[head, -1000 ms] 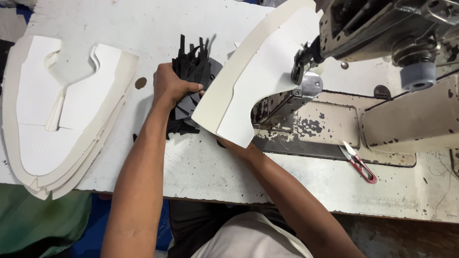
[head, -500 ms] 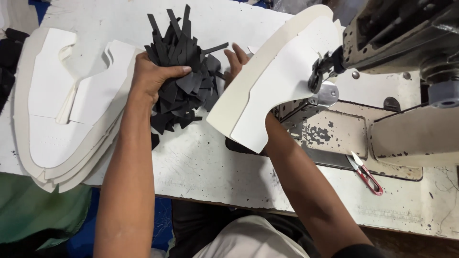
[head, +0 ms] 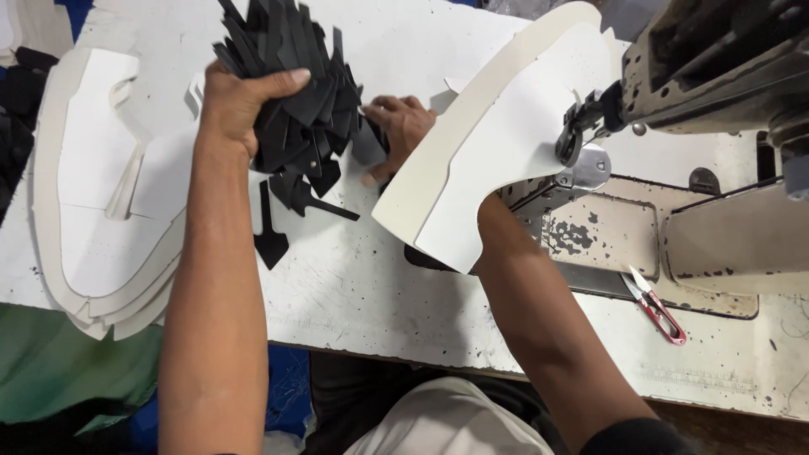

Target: The person sews white shoe parts using a sewing machine, guiding the material under the needle. They also handle black scrap pieces, moving them aside, and later replace a spool of thread on the machine.

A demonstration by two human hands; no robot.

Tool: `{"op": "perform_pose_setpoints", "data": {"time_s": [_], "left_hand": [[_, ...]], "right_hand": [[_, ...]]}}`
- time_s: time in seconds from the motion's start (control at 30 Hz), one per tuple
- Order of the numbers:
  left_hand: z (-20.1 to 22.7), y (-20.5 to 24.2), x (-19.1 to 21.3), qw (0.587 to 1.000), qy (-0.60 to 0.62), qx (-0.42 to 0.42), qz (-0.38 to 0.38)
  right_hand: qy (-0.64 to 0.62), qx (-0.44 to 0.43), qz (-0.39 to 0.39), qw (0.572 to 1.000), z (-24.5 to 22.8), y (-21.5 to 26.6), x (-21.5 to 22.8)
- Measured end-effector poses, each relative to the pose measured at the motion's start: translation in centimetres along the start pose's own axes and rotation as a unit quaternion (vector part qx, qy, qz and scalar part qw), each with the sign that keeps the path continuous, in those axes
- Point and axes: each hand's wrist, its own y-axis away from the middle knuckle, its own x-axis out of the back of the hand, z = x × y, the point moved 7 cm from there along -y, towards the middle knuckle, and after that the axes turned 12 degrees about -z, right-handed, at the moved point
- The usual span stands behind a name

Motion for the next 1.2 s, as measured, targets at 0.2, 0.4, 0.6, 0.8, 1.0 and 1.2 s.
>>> {"op": "perform_pose_setpoints", "data": {"time_s": [0.2, 0.4, 0.6, 0.8, 1.0, 1.2], "left_hand": [[1.1, -0.8, 0.6, 0.997, 0.048, -0.064, 0.006], [2.2, 0.0, -0.8, 0.995, 0.06, -0.083, 0.009], [3.9, 1.1, -2.0, 0.995, 0.062, -0.076, 0.012], [4.3, 0.9, -1.6, 0.992, 0.078, -0.094, 0.023], [5.5, 1.4, -0.9, 0.99, 0.072, -0.082, 0.089], [5.4, 1.8, -0.8, 0.986, 0.087, -0.118, 0.084]], "right_hand": [[-0.028, 0.072, 0.077, 0.994, -0.9, 5.4, -2.7], [-0.658, 0.391, 0.008, 0.644, 2.3, 3.4, -8.3], [-0.831, 0.458, -0.156, 0.274, 3.5, 1.8, -9.9], [-0.803, 0.472, -0.117, 0.346, 3.4, 4.2, -15.7], [-0.702, 0.376, -0.078, 0.6, 1.7, 3.1, -8.9], [-0.538, 0.253, -0.022, 0.804, -1.5, 3.0, -7.3]]}}
